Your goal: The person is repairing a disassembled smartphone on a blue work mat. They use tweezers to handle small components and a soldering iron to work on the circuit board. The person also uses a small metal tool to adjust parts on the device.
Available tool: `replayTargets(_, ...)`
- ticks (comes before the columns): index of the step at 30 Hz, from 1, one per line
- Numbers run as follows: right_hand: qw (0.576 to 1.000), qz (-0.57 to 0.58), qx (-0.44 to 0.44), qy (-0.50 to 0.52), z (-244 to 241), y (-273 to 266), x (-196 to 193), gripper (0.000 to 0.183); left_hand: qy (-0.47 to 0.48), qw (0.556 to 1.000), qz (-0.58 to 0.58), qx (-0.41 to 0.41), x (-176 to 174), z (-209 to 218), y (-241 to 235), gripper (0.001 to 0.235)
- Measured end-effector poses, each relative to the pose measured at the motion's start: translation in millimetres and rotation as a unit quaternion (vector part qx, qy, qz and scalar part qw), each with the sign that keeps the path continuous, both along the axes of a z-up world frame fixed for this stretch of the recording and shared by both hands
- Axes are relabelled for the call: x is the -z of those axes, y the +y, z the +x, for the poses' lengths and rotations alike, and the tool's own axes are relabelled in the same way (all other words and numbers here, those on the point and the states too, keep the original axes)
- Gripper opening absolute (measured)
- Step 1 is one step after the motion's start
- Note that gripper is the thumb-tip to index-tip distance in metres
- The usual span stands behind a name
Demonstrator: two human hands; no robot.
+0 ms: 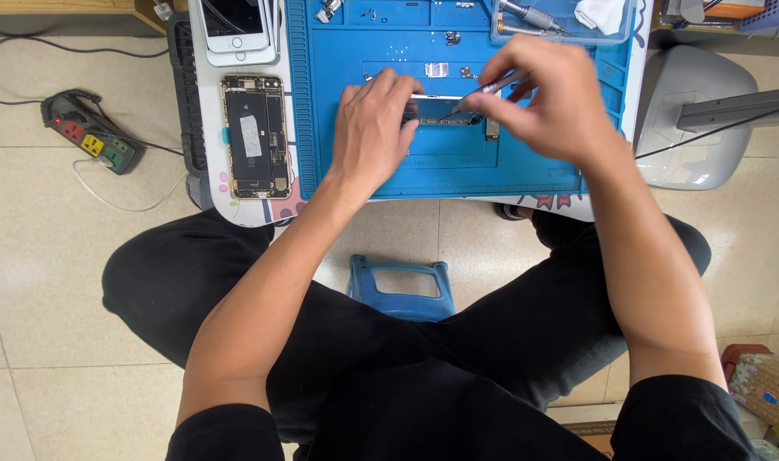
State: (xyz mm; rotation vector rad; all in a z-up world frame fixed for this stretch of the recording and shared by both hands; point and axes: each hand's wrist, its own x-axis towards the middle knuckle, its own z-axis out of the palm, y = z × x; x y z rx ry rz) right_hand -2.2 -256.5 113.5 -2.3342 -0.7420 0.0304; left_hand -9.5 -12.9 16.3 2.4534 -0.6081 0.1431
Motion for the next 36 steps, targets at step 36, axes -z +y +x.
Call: replayTargets(36,0.935,-0.232,0.156,-0.217,59,-133,89,0.016,-0.033,0.999,0.021,0.007,7,6,3,0.033)
